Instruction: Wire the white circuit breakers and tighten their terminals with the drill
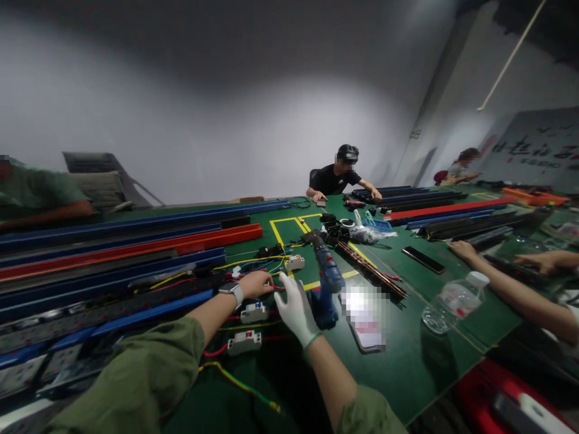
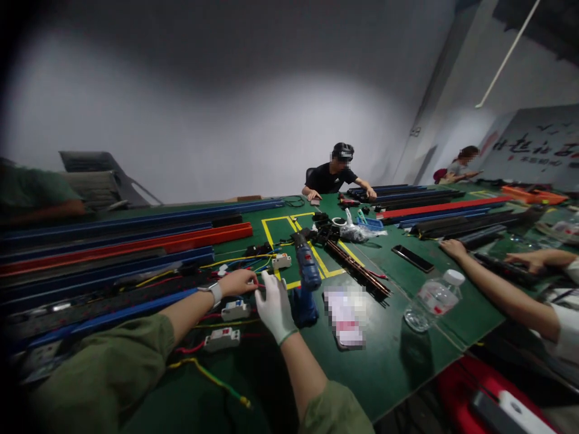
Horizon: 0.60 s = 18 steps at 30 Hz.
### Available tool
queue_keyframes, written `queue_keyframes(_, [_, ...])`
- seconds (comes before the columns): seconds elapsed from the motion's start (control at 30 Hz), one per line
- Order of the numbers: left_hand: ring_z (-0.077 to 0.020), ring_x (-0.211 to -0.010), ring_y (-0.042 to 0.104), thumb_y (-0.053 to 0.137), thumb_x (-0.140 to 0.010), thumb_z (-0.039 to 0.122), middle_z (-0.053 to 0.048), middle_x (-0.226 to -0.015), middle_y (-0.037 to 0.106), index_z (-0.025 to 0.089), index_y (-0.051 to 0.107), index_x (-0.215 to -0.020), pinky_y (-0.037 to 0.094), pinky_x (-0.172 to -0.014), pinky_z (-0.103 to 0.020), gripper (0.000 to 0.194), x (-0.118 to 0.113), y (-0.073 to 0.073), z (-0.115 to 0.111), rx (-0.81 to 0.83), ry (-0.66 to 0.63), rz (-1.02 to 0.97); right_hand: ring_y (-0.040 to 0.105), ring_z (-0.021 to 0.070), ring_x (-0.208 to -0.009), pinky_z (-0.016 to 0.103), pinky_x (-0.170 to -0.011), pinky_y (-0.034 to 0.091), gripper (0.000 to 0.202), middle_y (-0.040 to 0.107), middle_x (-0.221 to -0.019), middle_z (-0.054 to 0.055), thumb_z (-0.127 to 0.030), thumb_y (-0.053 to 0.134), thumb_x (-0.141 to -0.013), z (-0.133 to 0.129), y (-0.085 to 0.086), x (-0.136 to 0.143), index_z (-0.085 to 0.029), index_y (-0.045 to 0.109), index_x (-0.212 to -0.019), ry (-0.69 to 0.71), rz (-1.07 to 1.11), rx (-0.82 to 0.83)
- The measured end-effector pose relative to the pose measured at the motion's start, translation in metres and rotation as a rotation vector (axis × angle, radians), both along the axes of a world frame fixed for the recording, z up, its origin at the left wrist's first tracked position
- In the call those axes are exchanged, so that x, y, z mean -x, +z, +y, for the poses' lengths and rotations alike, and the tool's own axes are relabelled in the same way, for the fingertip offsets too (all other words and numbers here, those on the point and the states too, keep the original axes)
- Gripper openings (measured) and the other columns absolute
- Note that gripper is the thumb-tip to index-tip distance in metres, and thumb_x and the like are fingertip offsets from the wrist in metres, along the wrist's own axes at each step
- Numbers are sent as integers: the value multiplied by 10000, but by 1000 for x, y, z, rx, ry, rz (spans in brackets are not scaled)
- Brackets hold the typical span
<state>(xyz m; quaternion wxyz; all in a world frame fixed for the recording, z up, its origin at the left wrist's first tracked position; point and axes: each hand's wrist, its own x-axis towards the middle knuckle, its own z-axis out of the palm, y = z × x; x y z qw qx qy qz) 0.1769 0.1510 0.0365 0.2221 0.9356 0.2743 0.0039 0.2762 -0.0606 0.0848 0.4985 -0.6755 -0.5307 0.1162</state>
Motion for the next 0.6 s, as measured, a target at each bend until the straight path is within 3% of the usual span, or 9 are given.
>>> queue_keyframes(0.1, [-254, -894, 688, 676, -797, 351, -89, -977, 767, 207, 783, -946, 465, -779, -289, 232, 2, -6, 4, -32, -17, -18, 556, 231, -1363, 406, -1194, 400, 462, 627, -1437, 35, -316, 558, -968, -40, -20, 2, -292, 551, -1429, 29, 81, 9])
queue_keyframes(0.2, [-247, -906, 693, 680, -796, 323, -93, -987, 770, 204, 787, -950, 469, -784, -281, 222, 4, -9, 7, -51, -27, -34, 609, 277, -1302, 444, -1148, 459, 435, 650, -1384, 104, -413, 574, -955, -85, -37, -11, -238, 576, -1352, -171, 286, -20])
queue_keyframes(0.27, [-248, -937, 698, 672, -805, 320, -94, -1003, 773, 206, 785, -955, 476, -802, -280, 220, 5, -9, 7, -67, -37, -32, 610, 298, -1300, 451, -1121, 483, 545, 623, -1400, 161, -449, 627, -907, -101, -42, -24, -189, 521, -1373, -328, 421, -22])
queue_keyframes(0.33, [-252, -970, 704, 661, -813, 320, -93, -1025, 775, 210, 782, -960, 488, -816, -284, 220, 6, -8, 7, -93, -58, -29, 593, 309, -1322, 452, -1104, 495, 701, 579, -1449, 180, -465, 718, -833, -102, -41, -38, -179, 467, -1421, -409, 534, -41])
queue_keyframes(0.43, [-250, -964, 716, 643, -817, 313, -81, -1017, 781, 220, 783, -951, 507, -810, -287, 215, 7, -7, 6, -128, -63, -30, 604, 292, -1309, 457, -1096, 492, 848, 568, -1480, 151, -406, 806, -762, -81, -30, -56, -226, 418, -1495, -269, 594, -136])
queue_keyframes(0.5, [-242, -942, 724, 649, -806, 305, -71, -995, 787, 226, 788, -941, 514, -805, -281, 209, 7, -8, 5, -131, -44, -36, 664, 291, -1213, 481, -1065, 503, 839, 637, -1407, 128, -373, 829, -740, -64, -20, -66, -250, 466, -1486, -174, 544, -118])
queue_keyframes(0.6, [-236, -928, 731, 667, -783, 289, -63, -972, 794, 230, 798, -932, 519, -806, -272, 207, 7, -9, 5, -126, -27, -45, 700, 314, -1118, 486, -1029, 505, 681, 743, -1224, 109, -384, 839, -718, -44, -8, -75, -235, 635, -1350, -203, 427, -43])
